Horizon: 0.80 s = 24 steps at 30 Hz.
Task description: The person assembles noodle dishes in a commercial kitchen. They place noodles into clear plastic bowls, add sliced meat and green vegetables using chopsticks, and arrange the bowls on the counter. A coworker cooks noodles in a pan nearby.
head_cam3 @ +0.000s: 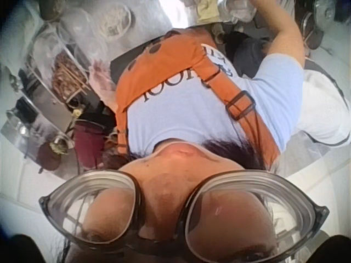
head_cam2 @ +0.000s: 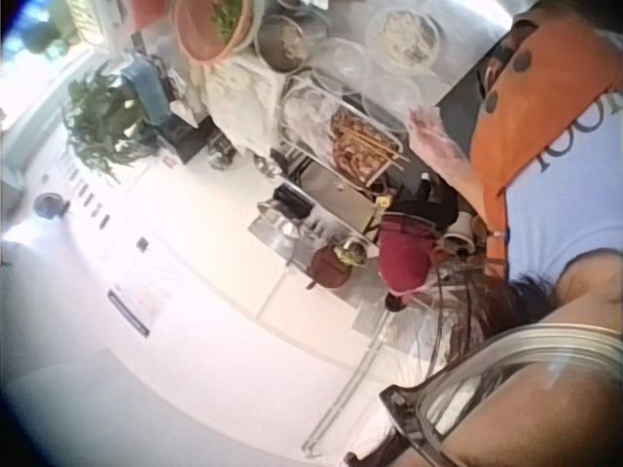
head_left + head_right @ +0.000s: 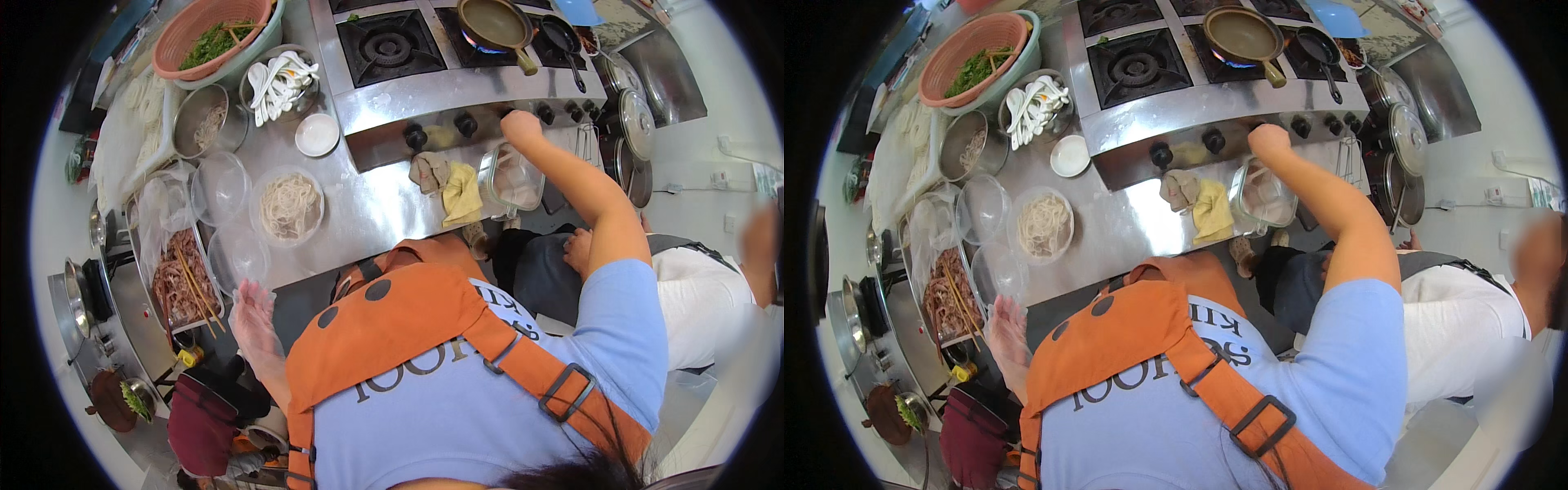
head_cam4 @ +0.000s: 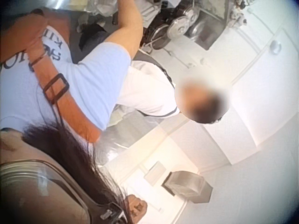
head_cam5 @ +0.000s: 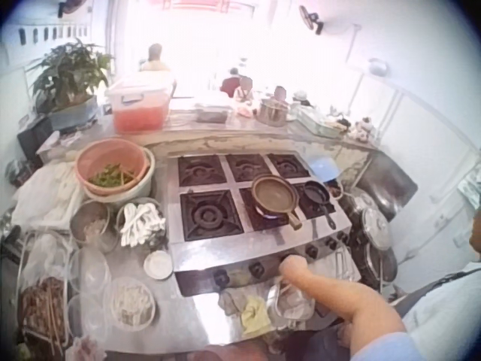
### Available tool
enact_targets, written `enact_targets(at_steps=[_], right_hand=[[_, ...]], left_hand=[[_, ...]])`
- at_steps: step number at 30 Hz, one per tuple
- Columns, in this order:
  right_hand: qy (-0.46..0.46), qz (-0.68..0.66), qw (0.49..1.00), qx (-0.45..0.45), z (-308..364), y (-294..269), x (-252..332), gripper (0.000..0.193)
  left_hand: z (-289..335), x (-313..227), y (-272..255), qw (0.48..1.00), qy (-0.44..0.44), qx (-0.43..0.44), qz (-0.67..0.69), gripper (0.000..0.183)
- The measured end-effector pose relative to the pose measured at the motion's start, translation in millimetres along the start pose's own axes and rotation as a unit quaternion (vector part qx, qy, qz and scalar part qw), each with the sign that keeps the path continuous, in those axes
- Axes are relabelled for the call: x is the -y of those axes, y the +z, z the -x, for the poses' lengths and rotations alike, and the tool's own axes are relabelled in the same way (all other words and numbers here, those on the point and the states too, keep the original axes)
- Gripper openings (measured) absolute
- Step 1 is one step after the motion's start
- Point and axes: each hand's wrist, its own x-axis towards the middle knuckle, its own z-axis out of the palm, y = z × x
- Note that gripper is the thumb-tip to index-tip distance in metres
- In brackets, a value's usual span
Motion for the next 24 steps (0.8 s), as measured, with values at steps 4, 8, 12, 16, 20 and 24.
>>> enact_targets(at_steps=[4, 8, 12, 16, 20, 24], right_hand=[[0.056, -0.050, 0.997, -0.009, 10.3, -3.4, -10.8, 0.016], [0.131, -0.086, 0.987, -0.045, 30.7, -20.4, -7.6, 0.042], [0.065, -0.254, 0.963, -0.064, 50.6, -34.9, 19.0, 0.034], [-0.032, -0.512, 0.856, 0.066, 76.5, -42.1, 78.2, 0.020], [-0.115, -0.568, 0.773, 0.260, 105.8, -71.1, 170.1, 0.019], [-0.193, -0.615, 0.740, 0.191, 107.0, -125.9, 271.5, 0.022]], left_hand=[[-1.1, -5.6, -8.5, 1.000, 0.007, -0.006, -0.002, 0.043], [-1.4, -13.8, -24.4, 1.000, 0.014, -0.015, -0.002, 0.044], [-0.3, -16.1, -37.4, 0.999, 0.019, -0.026, 0.005, 0.042], [-3.8, -19.1, -51.4, 0.999, 0.011, -0.041, 0.027, 0.042], [-16.9, -37.0, -83.7, 0.996, 0.039, -0.082, 0.012, 0.041], [-48.9, -69.9, -138.1, 0.934, 0.140, -0.185, -0.271, 0.044]])
